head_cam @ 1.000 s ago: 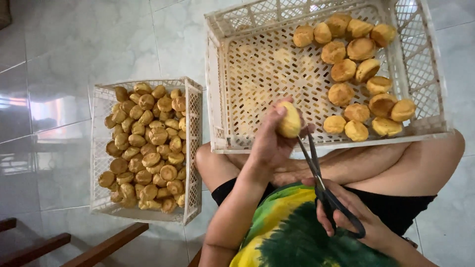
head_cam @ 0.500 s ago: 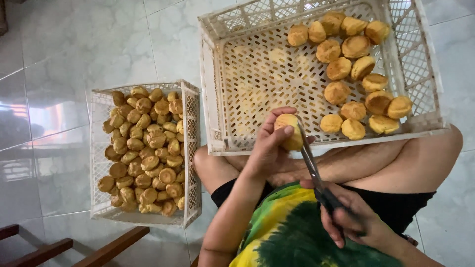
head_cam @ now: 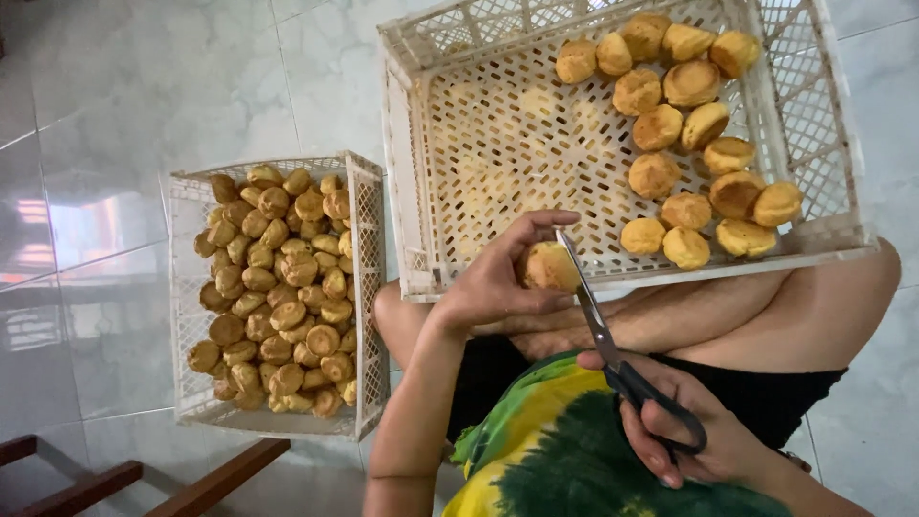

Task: Trimming or cutting small baked goods using scissors while sitting on the floor.

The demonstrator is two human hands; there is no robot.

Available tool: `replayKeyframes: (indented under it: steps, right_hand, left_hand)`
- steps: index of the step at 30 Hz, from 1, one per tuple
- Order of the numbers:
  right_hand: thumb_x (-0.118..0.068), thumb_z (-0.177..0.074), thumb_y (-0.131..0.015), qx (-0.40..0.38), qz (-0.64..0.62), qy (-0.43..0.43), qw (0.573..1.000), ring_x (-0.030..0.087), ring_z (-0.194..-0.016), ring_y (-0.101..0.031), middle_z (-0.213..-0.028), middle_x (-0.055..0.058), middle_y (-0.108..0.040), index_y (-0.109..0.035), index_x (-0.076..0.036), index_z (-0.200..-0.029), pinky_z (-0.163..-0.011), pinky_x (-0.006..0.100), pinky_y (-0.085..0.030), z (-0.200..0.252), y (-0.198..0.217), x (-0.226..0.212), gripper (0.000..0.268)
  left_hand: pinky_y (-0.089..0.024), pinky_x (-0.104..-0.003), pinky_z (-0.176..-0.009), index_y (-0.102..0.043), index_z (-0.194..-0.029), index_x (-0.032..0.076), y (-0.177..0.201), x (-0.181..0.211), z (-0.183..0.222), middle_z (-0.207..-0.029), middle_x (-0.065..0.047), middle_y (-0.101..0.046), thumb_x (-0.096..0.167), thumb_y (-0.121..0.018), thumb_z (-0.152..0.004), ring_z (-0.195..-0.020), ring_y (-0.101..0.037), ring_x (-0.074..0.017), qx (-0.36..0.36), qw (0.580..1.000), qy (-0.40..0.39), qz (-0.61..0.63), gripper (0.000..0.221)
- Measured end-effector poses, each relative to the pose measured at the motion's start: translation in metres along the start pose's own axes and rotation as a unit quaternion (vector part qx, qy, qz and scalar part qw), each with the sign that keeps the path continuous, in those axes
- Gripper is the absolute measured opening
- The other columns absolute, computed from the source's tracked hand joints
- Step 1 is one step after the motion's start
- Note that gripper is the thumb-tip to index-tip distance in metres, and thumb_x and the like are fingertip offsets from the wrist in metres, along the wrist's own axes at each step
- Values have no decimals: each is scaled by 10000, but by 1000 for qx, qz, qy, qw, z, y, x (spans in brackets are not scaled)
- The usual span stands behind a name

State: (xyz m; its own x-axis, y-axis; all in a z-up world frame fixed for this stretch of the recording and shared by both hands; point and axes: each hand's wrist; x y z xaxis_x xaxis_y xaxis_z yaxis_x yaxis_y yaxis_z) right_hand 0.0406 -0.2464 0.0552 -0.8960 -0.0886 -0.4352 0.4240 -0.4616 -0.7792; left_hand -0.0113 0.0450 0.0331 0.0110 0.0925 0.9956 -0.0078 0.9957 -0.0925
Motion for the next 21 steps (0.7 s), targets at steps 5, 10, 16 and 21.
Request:
replayKeyframes:
  steps: [5,10,16,21]
  right_hand:
    - [-480,-836,-784,-44,-56,-32,997,184,-440,-484,-600,161,-570,-373,86,-1556,-311,263,-369,5,8,-4,1004]
    - [-492,-946,-643,-26,9,18,999,179,-437,-489,-605,164,-602,-428,82,-1524,-352,272,-342,3,20,-2,843]
    - [-465,-951,-630,-9,23,23,999,167,-455,-500,-620,149,-609,-444,71,-1517,-369,261,-363,-4,13,-8,801]
    - [-472,-896,-701,27,28,31,999,183,-489,-491,-613,162,-585,-500,52,-1495,-381,292,-403,-2,18,-13,821]
  left_hand:
    - [-737,-422,-819,-504,-1210,96,63,8,18,-1202,-151,-590,0,-833,-734,-1024,-729,-322,104,971,134,-169,586]
    - [-479,-513,-1029,-373,-1501,131,153,37,46,-1474,-150,-419,394,-467,-868,-1309,-468,-343,490,750,348,-278,692]
    - [-29,-708,-1200,-16,-1639,56,129,16,-20,-1716,-237,49,384,-539,-1078,-1559,79,-445,417,772,238,-417,834]
    - [-190,-466,-1254,-345,-1562,55,7,20,-142,-1681,-118,-301,245,-605,-987,-1557,-270,-283,130,887,226,-380,659]
Point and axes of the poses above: each hand's wrist, its own z-axis away from the middle knuckle, its own y-axis out of the back of the hand, x = y × z
